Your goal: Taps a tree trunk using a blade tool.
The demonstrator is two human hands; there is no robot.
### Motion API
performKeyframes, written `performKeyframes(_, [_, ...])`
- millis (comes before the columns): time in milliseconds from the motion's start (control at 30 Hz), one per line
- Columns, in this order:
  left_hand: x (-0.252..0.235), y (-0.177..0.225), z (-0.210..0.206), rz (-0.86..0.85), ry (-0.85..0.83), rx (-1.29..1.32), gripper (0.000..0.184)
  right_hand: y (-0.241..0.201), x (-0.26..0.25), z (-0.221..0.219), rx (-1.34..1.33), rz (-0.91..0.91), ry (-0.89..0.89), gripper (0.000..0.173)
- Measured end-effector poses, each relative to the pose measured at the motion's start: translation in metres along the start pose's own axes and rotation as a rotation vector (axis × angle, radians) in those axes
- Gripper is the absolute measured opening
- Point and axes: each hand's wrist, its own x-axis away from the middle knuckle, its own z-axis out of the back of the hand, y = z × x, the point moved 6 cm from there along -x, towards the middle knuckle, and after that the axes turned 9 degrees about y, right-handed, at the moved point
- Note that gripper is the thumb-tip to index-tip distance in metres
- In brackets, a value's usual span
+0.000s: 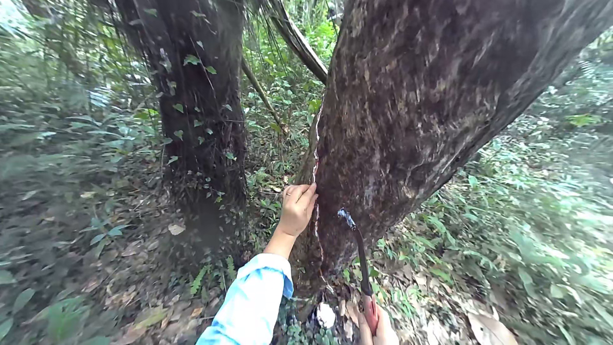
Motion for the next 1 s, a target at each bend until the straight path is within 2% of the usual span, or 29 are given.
performKeyframes(100, [0.000, -0.001, 0.005, -0.011, 0.034, -0.019, 0.012, 0.000, -0.005, -0.008, -0.004, 0.025, -0.028, 0.034])
performKeyframes(167, [0.003, 0.004, 0.013, 0.040, 0.020, -0.038, 0.016, 0.005, -0.011, -0.021, 0.001, 0.049, -0.026, 0.035])
performKeyframes(267, [0.021, 0.035, 0.037, 0.066, -0.018, 0.012, 0.024, 0.014, -0.023, -0.045, 0.006, 0.093, 0.003, 0.037])
performKeyframes(367, [0.048, 0.079, 0.044, -0.086, -0.068, 0.207, 0.019, 0.019, -0.034, -0.067, -0.003, 0.106, 0.011, 0.036])
performKeyframes(467, [0.068, 0.111, 0.031, -0.276, -0.167, 0.370, 0.016, 0.023, -0.044, -0.082, 0.039, 0.104, 0.007, 0.037])
performKeyframes(533, [0.080, 0.118, 0.014, -0.361, -0.307, 0.366, 0.017, 0.027, -0.049, -0.090, 0.117, 0.009, -0.111, 0.039])
performKeyframes(633, [0.096, 0.111, -0.009, -0.456, -0.458, 0.244, 0.027, 0.024, -0.051, -0.097, 0.199, 0.014, -0.184, 0.035])
performKeyframes(733, [0.102, 0.111, -0.014, -0.517, -0.410, 0.102, 0.037, 0.023, -0.039, -0.099, 0.152, 0.064, -0.100, 0.026])
performKeyframes(833, [0.100, 0.118, -0.012, -0.486, -0.306, 0.063, 0.046, 0.008, -0.029, -0.089, 0.124, 0.106, -0.025, 0.024])
performKeyframes(1000, [0.095, 0.123, -0.007, -0.436, -0.229, 0.110, 0.041, -0.003, -0.023, -0.072, 0.110, 0.179, 0.076, 0.023])
